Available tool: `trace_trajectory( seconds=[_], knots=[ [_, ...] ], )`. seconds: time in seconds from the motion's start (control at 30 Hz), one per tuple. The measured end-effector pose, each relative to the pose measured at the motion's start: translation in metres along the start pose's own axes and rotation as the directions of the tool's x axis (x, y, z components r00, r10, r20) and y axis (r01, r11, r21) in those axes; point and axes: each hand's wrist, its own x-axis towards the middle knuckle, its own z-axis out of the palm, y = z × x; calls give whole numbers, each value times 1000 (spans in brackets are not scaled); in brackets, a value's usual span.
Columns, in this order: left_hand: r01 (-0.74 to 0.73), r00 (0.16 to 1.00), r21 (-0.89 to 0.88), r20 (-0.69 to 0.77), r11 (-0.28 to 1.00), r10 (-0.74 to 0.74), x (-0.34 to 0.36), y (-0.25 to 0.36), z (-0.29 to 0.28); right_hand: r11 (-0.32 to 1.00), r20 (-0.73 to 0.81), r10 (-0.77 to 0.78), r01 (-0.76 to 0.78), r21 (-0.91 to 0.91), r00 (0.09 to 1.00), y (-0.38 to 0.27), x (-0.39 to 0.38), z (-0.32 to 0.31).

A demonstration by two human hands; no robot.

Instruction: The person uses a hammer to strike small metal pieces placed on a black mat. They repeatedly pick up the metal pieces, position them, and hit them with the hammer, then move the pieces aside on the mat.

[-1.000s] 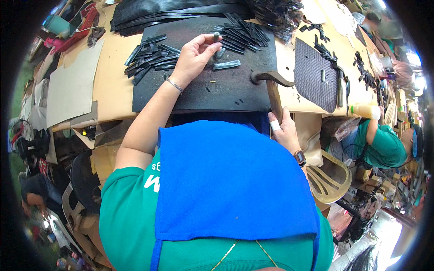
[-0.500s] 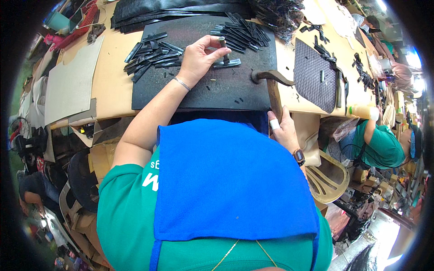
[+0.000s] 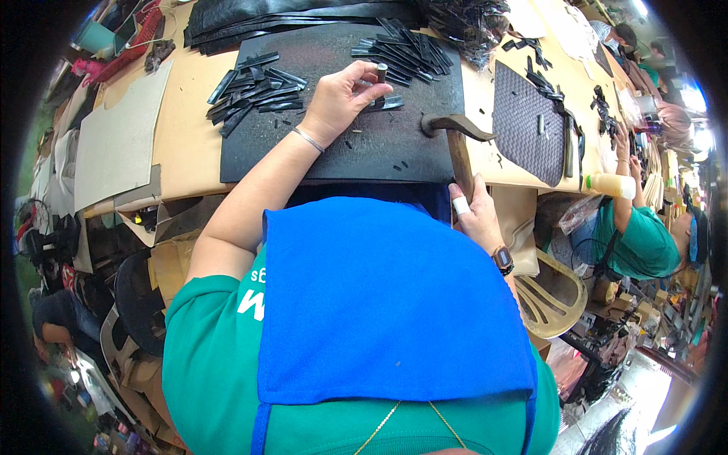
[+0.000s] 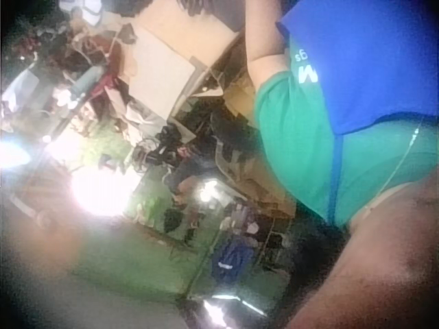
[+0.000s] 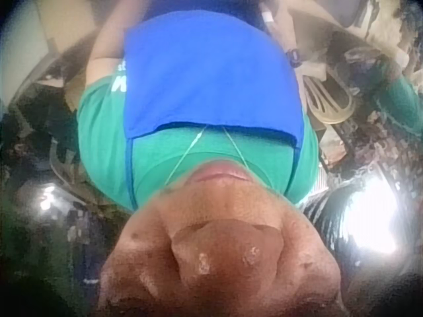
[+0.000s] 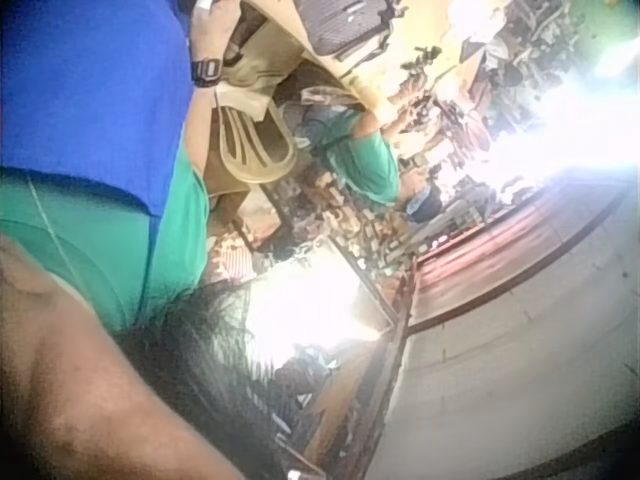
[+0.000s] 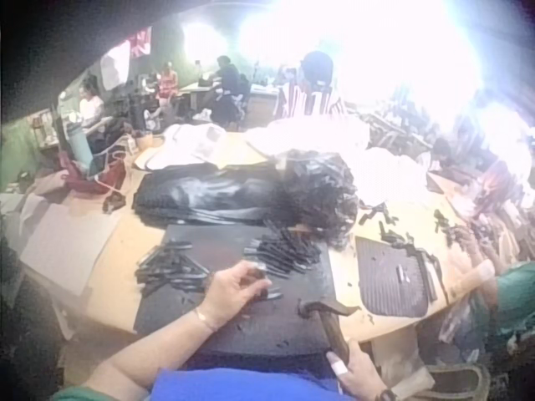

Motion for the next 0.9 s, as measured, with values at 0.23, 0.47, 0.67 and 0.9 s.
trace_trajectory(
  seconds=[0.23, 0.47, 0.67, 0.9],
  knots=[
    [-107, 994, 50, 43, 993, 105, -1, -1, 3, 920, 45, 90, -100, 379, 995, -37, 8, -34],
    [-134, 990, 96, 47, 986, 130, -4, -1, 4, 77, -573, -673, 815, 575, 468, -139, 48, -79],
    [-143, 989, 101, 61, 985, 137, 1, 12, 1, 955, 41, -294, 295, -12, 955, -84, 46, -42],
    [-229, 973, 124, 22, 966, 228, -1, 12, 7, 749, -293, -563, 627, 213, 773, -75, 49, -30]
  ],
)
